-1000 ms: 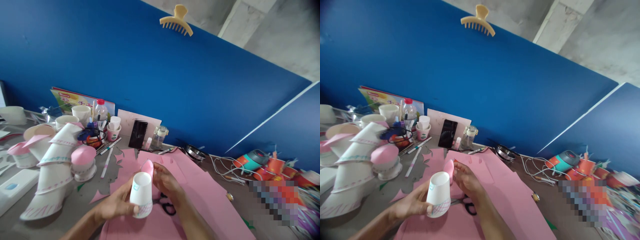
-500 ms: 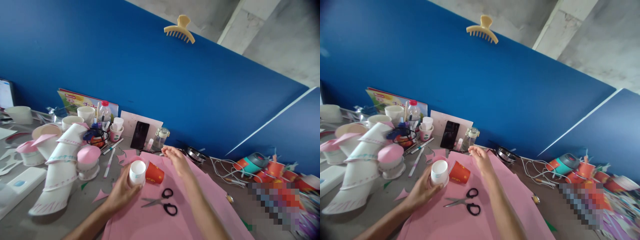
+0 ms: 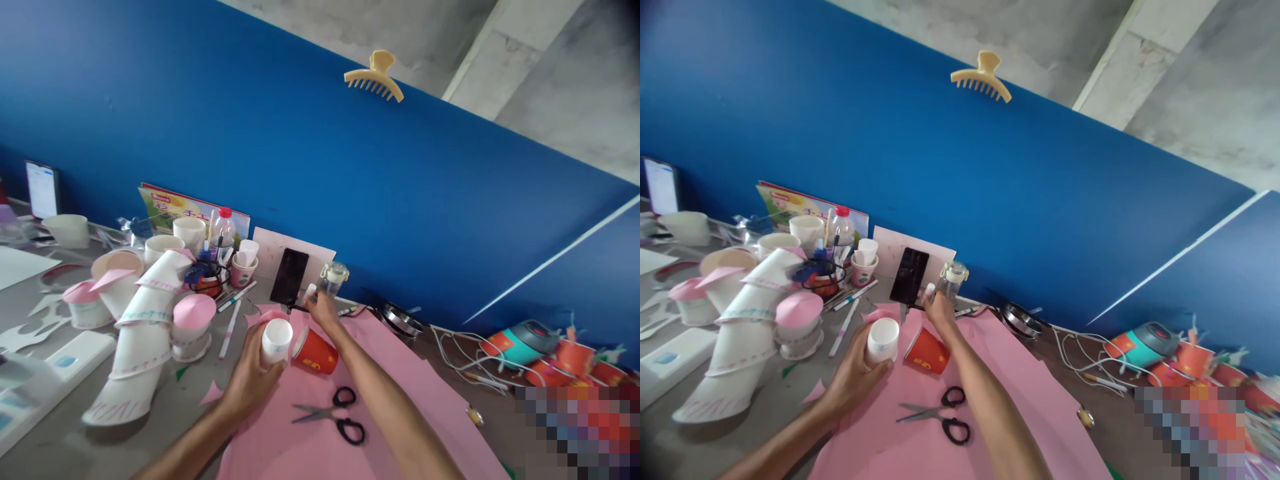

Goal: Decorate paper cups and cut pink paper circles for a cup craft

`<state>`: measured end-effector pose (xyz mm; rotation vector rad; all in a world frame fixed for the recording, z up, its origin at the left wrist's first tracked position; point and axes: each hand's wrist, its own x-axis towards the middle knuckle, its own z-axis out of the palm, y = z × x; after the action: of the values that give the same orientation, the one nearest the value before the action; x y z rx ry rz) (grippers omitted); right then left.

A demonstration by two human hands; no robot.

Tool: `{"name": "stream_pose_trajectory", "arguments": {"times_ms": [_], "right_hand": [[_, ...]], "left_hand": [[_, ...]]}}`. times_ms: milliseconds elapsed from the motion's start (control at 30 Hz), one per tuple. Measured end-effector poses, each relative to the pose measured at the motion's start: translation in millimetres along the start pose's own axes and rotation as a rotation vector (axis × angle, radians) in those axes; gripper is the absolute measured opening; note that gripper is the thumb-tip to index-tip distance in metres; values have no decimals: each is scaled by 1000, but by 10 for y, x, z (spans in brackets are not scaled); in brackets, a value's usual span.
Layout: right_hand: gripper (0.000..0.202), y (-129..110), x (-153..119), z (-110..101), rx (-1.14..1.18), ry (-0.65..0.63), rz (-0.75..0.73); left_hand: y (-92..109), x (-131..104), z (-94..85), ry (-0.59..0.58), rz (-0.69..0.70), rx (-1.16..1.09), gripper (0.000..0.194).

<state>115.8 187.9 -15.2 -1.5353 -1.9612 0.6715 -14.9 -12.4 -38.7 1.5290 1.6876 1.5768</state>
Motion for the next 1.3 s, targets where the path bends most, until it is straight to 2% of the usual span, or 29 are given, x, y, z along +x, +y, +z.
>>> {"name": "stream_pose_trajectory", "arguments": {"times_ms": [133, 233, 367, 500, 567, 700, 833, 933, 1133, 1300], "right_hand": [[8, -64, 34, 61, 23, 41, -34], [12, -164, -26, -16, 93, 121, -107], [17, -347, -289, -364, 236, 235, -243], [31, -515, -737, -774, 359, 237, -319], [33, -583, -951, -896, 544, 235, -336], [37, -720, -1209, -971, 841, 96, -284], [34, -862, -1298, -1018, 1130, -40, -214], [32, -909, -1328, -1092, 1264, -172, -190], [32, -822, -1360, -1240, 1355, -313, -142], [66, -745, -1423, -1304, 1219, -366, -250]], "left_hand": [[21, 1, 3, 2, -13, -24, 64], [29, 4, -1, -4, -16, -27, 63], [38, -13, 4, -32, -41, -14, 61], [18, -20, 12, -47, -65, -9, 60], [4, -11, 8, -55, -70, 4, 62], [3, 3, -17, -53, -91, 26, 63], [7, 9, -42, -50, -83, 40, 64], [-20, 18, -40, -41, -77, 49, 64], [-94, 26, -5, -33, -50, 61, 63], [-117, 15, 6, -5, -1, 79, 62]]}}
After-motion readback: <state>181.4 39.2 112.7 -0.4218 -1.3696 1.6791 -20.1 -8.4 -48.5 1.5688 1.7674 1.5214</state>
